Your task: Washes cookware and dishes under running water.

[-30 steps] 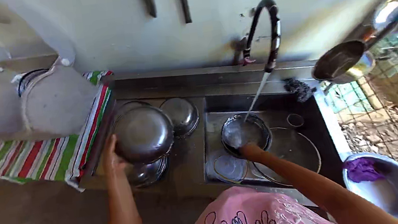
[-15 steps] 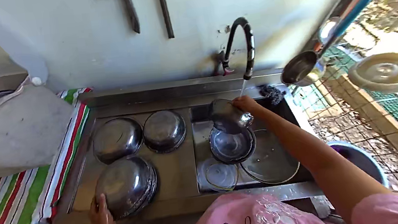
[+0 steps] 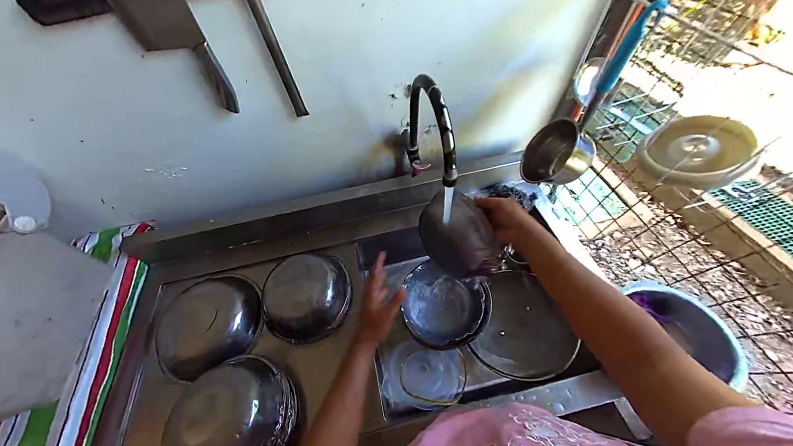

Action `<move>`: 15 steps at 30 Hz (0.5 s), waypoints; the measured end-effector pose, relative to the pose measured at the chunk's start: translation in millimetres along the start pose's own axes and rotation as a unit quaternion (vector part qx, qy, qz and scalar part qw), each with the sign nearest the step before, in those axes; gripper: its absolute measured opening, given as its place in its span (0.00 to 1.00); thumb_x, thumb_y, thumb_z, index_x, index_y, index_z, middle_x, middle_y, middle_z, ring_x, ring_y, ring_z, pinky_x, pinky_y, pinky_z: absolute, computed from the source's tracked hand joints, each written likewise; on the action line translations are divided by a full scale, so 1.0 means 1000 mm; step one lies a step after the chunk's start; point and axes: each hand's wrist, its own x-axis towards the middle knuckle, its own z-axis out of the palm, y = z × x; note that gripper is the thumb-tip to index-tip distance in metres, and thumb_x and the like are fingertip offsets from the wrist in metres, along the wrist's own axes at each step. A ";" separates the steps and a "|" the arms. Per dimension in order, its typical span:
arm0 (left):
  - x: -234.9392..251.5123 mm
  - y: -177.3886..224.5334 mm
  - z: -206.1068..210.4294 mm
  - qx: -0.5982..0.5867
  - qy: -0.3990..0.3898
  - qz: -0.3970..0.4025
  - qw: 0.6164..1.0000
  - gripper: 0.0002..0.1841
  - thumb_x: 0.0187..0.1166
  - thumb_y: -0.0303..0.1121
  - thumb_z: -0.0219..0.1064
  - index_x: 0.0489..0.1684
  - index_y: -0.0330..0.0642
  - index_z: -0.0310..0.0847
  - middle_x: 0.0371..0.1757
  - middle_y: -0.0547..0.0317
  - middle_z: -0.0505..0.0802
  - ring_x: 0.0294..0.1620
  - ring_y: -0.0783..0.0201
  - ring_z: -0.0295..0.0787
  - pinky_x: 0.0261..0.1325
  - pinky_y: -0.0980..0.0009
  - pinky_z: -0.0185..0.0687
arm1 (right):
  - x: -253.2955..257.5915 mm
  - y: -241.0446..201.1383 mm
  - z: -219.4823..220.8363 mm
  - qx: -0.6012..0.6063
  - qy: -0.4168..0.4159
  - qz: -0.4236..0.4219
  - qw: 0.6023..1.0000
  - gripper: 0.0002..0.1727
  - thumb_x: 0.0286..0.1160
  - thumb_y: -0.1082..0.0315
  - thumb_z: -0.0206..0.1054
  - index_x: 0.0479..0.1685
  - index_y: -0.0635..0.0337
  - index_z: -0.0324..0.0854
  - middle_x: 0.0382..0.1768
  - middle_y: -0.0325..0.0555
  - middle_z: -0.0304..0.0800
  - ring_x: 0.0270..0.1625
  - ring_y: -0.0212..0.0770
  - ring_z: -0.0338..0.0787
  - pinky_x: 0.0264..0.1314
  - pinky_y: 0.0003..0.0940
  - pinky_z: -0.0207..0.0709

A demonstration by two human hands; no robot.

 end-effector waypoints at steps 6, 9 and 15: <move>0.097 -0.027 0.104 -0.158 0.054 -0.084 0.982 0.38 0.88 0.37 0.57 0.94 0.33 0.40 0.91 0.33 0.59 0.89 0.47 0.59 0.87 0.52 0.59 | -0.011 0.063 0.080 -0.061 -0.045 -0.072 0.995 0.17 0.91 0.72 0.47 0.61 0.73 0.79 0.46 0.52 0.87 0.45 0.37 0.86 0.53 0.35 0.81; 0.107 -0.032 0.114 -0.208 0.093 -0.185 0.956 0.31 0.94 0.39 0.45 0.96 0.46 0.41 0.89 0.38 0.65 0.83 0.47 0.67 0.77 0.48 0.70 | 0.023 0.089 0.053 -0.377 -0.142 -0.201 0.893 0.27 0.88 0.69 0.53 0.85 0.69 0.67 0.84 0.61 0.71 0.87 0.52 0.70 0.91 0.49 0.58; 0.109 -0.025 0.111 -0.246 0.091 -0.200 0.944 0.27 0.97 0.40 0.38 0.94 0.45 0.47 0.87 0.40 0.68 0.82 0.52 0.70 0.79 0.53 0.70 | 0.044 0.101 -0.033 -0.666 -0.074 -0.149 0.727 0.45 0.87 0.44 0.54 0.93 0.68 0.49 0.95 0.62 0.39 0.97 0.62 0.38 0.94 0.67 0.31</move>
